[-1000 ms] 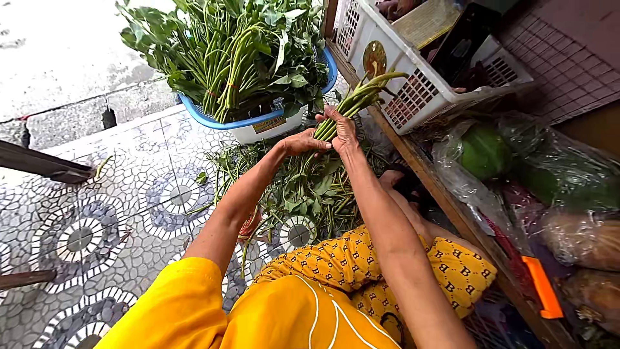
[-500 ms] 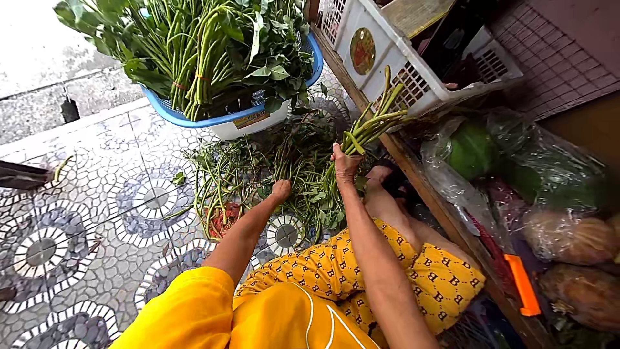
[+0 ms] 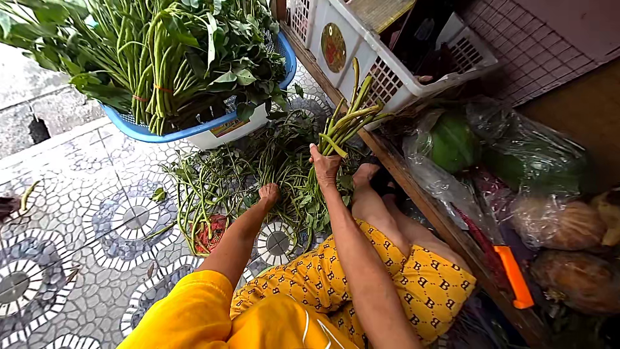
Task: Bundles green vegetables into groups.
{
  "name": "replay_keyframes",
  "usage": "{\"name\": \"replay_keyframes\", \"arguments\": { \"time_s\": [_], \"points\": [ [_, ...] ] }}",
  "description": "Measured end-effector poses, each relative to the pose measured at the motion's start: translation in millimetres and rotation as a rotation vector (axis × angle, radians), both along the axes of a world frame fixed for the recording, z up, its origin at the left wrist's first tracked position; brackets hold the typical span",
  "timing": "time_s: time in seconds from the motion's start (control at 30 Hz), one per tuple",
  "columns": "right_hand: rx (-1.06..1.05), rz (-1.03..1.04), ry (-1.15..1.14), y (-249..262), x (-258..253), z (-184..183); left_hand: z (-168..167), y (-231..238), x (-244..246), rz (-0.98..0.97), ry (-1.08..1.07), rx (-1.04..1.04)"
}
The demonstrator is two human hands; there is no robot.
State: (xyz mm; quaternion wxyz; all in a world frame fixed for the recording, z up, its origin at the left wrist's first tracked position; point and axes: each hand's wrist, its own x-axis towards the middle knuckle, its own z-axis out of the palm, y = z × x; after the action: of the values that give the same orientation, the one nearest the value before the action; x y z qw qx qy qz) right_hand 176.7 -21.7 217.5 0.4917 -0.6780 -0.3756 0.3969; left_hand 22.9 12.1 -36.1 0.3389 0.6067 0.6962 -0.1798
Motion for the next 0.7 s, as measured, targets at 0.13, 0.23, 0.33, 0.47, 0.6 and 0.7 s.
{"name": "replay_keyframes", "arguments": {
  "time_s": [0.13, 0.23, 0.33, 0.47, 0.6, 0.7],
  "points": [
    [0.008, 0.005, 0.01, 4.5, -0.6, -11.3, -5.0, 13.0, -11.5, -0.013, -0.004, -0.103],
    [-0.24, 0.06, 0.064, 12.8, 2.9, -12.7, -8.6, 8.7, -8.7, -0.052, -0.025, -0.121],
    [0.12, -0.033, 0.023, 25.8, -0.6, -91.9, -12.0, -10.8, 4.8, -0.02, -0.002, -0.008],
    [0.026, -0.046, 0.017, 36.6, 5.4, -84.1, -6.0, -8.5, 21.9, -0.057, 0.066, -0.042],
    [0.064, -0.042, 0.09, 37.6, 0.8, -84.2, -27.0, 1.1, -3.3, -0.001, 0.054, -0.094],
    [0.111, -0.05, 0.141, 38.2, -3.7, -82.7, -33.3, 7.1, -23.6, 0.102, -0.162, -0.058]
  ]
}}
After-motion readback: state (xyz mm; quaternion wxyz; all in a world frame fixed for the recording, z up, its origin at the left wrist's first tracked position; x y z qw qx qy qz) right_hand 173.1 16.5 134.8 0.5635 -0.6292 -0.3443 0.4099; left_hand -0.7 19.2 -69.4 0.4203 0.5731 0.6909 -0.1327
